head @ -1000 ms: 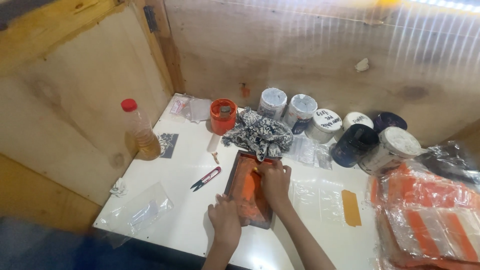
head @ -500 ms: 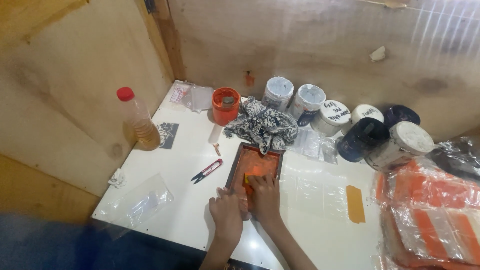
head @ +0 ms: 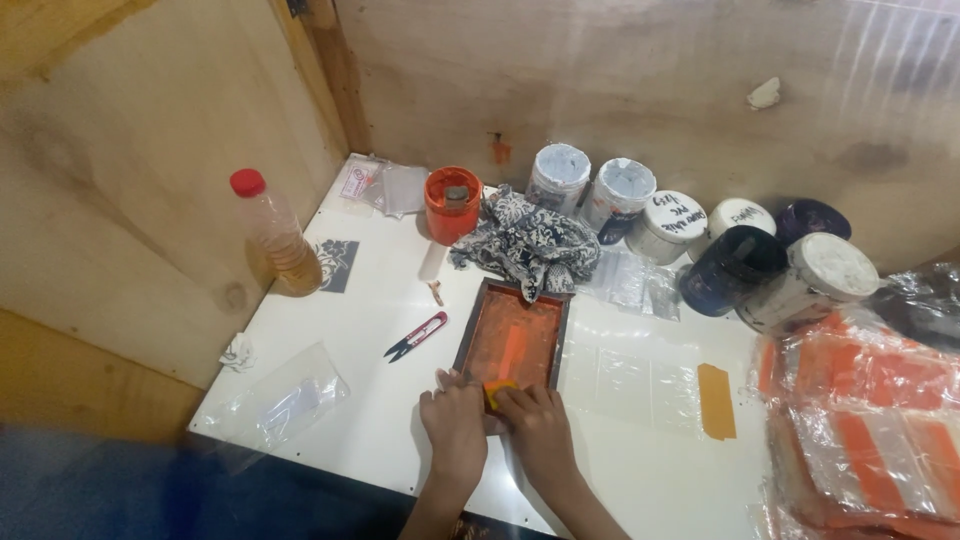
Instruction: Applying ink to a screen printing frame and preparing small plastic bags on a workbench.
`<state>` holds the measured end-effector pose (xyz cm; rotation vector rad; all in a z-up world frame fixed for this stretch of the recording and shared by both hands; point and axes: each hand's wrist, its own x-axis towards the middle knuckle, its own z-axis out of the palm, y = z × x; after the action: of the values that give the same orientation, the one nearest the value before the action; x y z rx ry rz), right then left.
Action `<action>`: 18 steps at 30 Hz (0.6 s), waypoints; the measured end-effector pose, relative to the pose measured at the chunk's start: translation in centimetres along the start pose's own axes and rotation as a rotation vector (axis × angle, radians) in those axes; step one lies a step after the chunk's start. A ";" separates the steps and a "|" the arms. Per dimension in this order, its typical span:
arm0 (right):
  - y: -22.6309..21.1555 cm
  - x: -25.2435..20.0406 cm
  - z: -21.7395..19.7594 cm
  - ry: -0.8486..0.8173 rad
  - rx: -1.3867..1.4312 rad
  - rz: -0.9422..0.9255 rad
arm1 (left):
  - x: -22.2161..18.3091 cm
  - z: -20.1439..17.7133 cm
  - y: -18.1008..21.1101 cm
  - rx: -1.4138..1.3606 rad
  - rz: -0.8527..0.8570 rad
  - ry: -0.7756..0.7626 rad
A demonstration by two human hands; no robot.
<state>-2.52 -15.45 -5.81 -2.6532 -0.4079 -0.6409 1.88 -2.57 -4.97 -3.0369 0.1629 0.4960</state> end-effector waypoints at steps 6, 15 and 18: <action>2.3 3.7 -2.7 -0.122 0.170 0.128 | 0.3 1.0 0.1 -0.003 -0.004 0.027; 4.3 8.1 -0.2 -0.081 0.098 0.266 | 0.0 -0.1 0.0 -0.039 -0.013 -0.006; 1.2 5.2 -0.5 -0.017 0.065 0.197 | 0.1 -0.1 0.0 0.015 -0.009 -0.003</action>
<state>2.15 -15.74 -3.21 -2.5958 -0.1664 -0.5345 2.03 -2.64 -4.90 -3.0207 0.1517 0.4959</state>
